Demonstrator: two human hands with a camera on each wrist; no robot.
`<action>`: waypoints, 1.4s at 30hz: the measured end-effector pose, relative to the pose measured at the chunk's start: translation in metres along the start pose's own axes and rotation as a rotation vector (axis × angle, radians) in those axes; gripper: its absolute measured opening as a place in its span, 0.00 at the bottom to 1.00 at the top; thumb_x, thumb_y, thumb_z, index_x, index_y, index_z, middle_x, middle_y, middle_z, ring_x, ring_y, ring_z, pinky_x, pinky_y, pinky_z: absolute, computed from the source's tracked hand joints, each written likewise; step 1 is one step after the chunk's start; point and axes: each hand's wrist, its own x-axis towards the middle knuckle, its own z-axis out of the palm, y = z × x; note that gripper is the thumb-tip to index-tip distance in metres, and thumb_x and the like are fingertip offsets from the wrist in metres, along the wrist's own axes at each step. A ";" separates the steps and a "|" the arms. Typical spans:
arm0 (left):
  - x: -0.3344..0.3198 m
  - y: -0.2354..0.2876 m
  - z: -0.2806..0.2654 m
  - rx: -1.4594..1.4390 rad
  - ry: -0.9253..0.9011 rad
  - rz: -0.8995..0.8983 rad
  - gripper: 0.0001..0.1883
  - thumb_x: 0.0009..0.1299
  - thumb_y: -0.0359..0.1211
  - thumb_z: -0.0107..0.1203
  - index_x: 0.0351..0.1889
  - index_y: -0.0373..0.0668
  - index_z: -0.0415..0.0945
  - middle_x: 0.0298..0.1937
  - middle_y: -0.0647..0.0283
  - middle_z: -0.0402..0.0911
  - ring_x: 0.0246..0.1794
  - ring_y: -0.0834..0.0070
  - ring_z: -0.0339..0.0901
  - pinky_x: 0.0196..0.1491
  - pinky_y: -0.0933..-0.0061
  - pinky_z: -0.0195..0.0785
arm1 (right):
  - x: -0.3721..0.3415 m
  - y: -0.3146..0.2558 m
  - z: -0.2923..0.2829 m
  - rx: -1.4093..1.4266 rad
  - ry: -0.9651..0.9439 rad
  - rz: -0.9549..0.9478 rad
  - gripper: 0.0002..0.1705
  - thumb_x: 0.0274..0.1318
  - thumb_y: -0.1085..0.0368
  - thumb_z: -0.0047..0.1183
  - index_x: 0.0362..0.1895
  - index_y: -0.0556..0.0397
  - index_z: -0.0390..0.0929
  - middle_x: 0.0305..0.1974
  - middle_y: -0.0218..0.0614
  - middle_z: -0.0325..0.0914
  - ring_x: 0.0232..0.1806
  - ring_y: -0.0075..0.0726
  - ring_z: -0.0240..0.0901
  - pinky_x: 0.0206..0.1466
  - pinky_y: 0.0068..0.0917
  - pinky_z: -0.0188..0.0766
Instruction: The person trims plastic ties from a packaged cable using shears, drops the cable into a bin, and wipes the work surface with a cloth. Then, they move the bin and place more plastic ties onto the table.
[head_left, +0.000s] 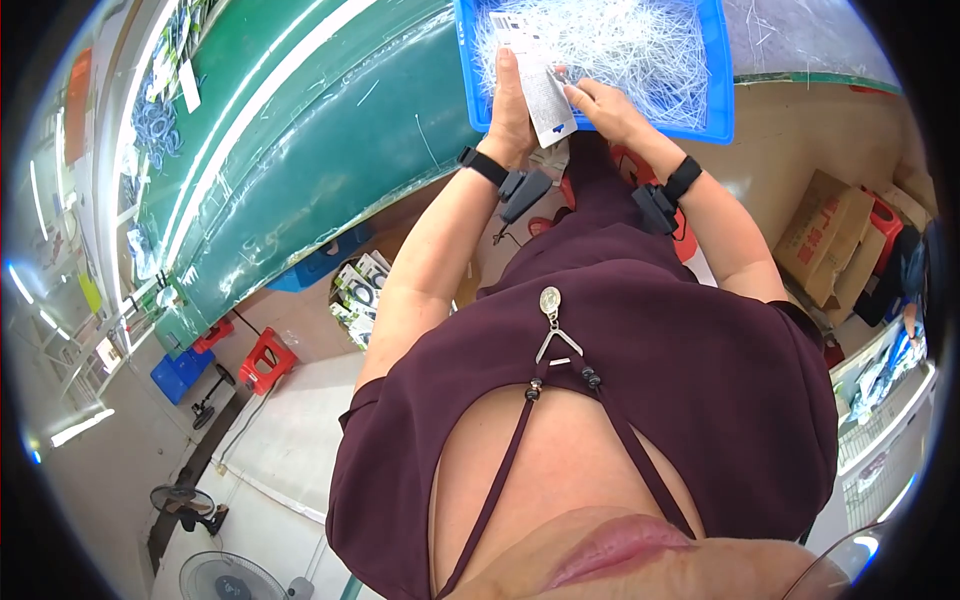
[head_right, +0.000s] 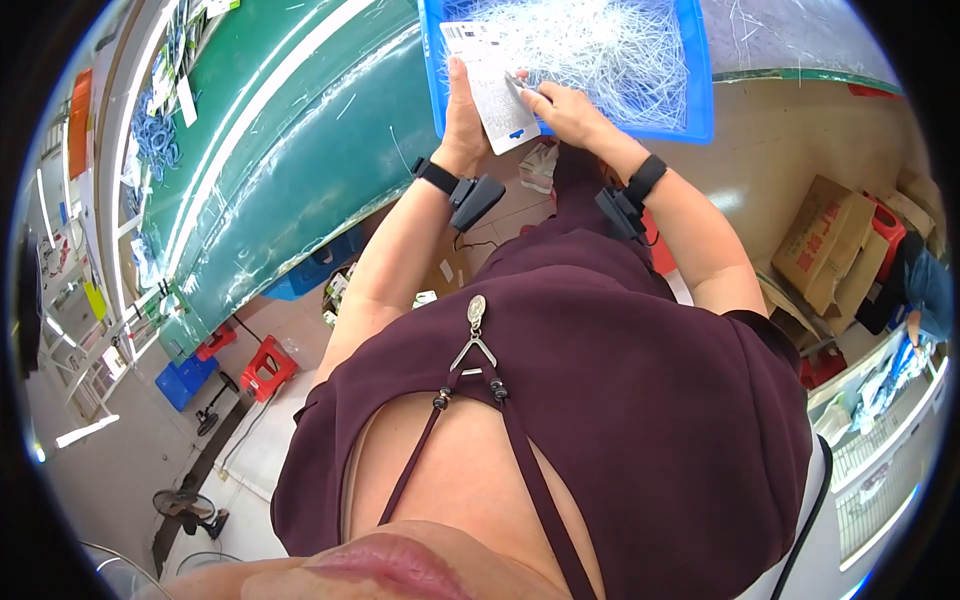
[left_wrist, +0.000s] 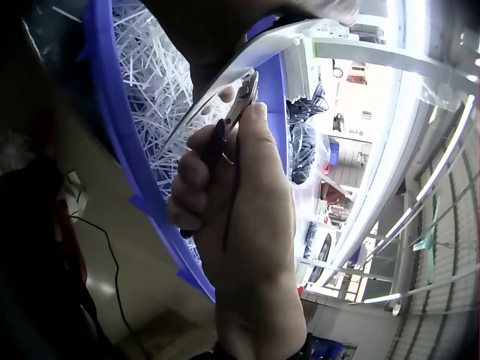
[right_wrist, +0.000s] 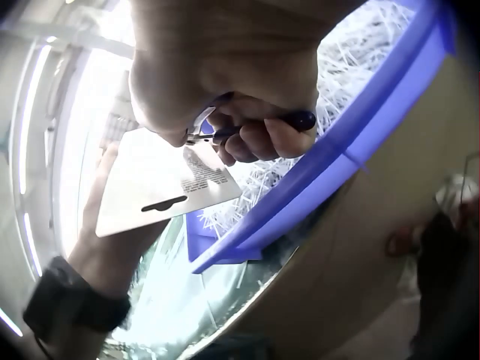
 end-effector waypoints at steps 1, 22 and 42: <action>-0.002 -0.002 -0.005 -0.009 0.007 0.009 0.40 0.64 0.69 0.36 0.57 0.44 0.63 0.42 0.59 0.75 0.44 0.65 0.75 0.51 0.63 0.70 | 0.004 0.002 -0.001 0.209 -0.092 0.105 0.23 0.63 0.45 0.41 0.40 0.53 0.71 0.31 0.39 0.73 0.33 0.44 0.71 0.34 0.35 0.67; -0.384 -0.262 -0.234 -0.798 1.339 0.745 0.13 0.69 0.25 0.46 0.52 0.37 0.67 0.50 0.55 0.76 0.48 0.64 0.75 0.50 0.62 0.69 | -0.029 -0.185 0.135 0.607 -1.145 0.044 0.25 0.67 0.47 0.37 0.50 0.57 0.68 0.33 0.31 0.68 0.34 0.27 0.64 0.41 0.26 0.64; -0.541 -0.241 -0.354 0.543 2.371 0.490 0.37 0.60 0.42 0.61 0.66 0.44 0.58 0.57 0.50 0.69 0.62 0.55 0.60 0.63 0.55 0.55 | -0.086 -0.142 0.190 0.094 -1.012 0.360 0.23 0.67 0.48 0.38 0.47 0.56 0.69 0.30 0.29 0.69 0.30 0.24 0.66 0.37 0.23 0.66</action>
